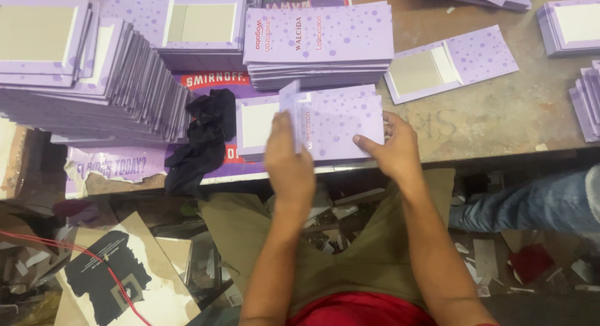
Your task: The person repeatedly folds small purple printed cards in half and stacks them on the table. They handle each card one at a time, aligning edges and pressing the fold before placing it on a growing pile.
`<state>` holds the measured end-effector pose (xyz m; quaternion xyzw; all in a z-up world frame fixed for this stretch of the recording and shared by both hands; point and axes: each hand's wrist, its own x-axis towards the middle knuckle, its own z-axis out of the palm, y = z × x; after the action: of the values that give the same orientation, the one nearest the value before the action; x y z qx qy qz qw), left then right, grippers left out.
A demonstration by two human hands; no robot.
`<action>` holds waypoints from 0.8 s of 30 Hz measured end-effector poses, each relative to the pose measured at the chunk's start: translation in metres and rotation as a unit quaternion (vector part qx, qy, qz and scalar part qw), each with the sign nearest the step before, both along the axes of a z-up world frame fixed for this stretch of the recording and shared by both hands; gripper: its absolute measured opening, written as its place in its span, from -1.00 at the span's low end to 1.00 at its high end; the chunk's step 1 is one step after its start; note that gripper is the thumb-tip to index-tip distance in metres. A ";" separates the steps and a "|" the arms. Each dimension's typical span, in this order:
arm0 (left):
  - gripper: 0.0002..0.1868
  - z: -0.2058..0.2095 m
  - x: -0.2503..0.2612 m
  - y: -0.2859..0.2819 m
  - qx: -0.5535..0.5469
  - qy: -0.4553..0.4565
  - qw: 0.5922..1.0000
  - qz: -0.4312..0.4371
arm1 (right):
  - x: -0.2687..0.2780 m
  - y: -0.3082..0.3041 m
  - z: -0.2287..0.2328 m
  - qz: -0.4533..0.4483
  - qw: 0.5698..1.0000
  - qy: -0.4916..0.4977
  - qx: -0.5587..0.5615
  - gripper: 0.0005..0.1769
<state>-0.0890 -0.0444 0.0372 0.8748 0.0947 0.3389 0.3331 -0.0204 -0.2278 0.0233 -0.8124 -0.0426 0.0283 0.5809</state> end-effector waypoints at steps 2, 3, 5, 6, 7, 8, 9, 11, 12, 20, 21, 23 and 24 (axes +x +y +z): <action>-0.55 0.004 0.001 0.014 -0.211 -0.022 0.977 0.027 | -0.006 0.003 0.007 -0.002 0.998 -0.047 0.042 -0.36; -0.63 0.006 0.004 0.023 -0.314 -0.033 0.948 0.037 | -0.009 0.004 0.011 -0.006 0.994 -0.064 0.087 -0.38; -0.69 0.007 0.012 0.041 -0.308 -0.093 0.946 0.029 | -0.011 -0.001 0.020 -0.022 0.988 -0.088 0.122 -0.40; -0.71 0.005 0.018 0.049 -0.306 -0.122 0.944 0.027 | -0.006 -0.006 0.025 -0.033 0.988 -0.099 0.113 -0.40; -0.70 0.004 0.028 0.056 -0.362 -0.133 0.922 0.008 | 0.002 -0.009 0.028 -0.043 0.988 -0.110 0.103 -0.40; -0.69 0.002 0.042 0.064 -0.417 -0.143 0.897 -0.014 | 0.013 -0.010 0.031 -0.030 0.986 -0.125 0.111 -0.40; -0.67 0.001 0.057 0.071 -0.471 -0.153 0.868 -0.035 | 0.029 -0.011 0.033 -0.016 0.983 -0.139 0.119 -0.39; -0.63 -0.002 0.091 0.081 -0.481 -0.142 0.864 -0.047 | 0.064 -0.013 0.035 0.006 0.979 -0.166 0.120 -0.39; -0.61 -0.002 0.109 0.085 -0.485 -0.138 0.862 -0.055 | 0.082 -0.011 0.036 0.014 0.977 -0.177 0.114 -0.39; -0.65 -0.014 0.182 0.107 -0.108 -0.097 0.988 0.048 | 0.164 0.003 0.020 -0.041 0.978 -0.185 -0.082 -0.40; -0.73 -0.016 0.186 0.108 -0.063 -0.113 0.991 0.044 | 0.169 0.003 0.017 -0.048 0.972 -0.205 -0.108 -0.38; -0.77 -0.023 0.189 0.110 -0.003 -0.085 0.994 0.073 | 0.176 0.002 0.012 -0.061 0.958 -0.239 -0.148 -0.37; -0.79 -0.028 0.187 0.111 0.027 -0.066 0.993 0.089 | 0.176 0.002 0.008 -0.065 0.952 -0.252 -0.161 -0.39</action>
<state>0.0979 0.0665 0.0093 0.8473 0.1402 0.4270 0.2831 0.1554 -0.2257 0.0318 -0.8770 -0.1299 -0.2084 0.4130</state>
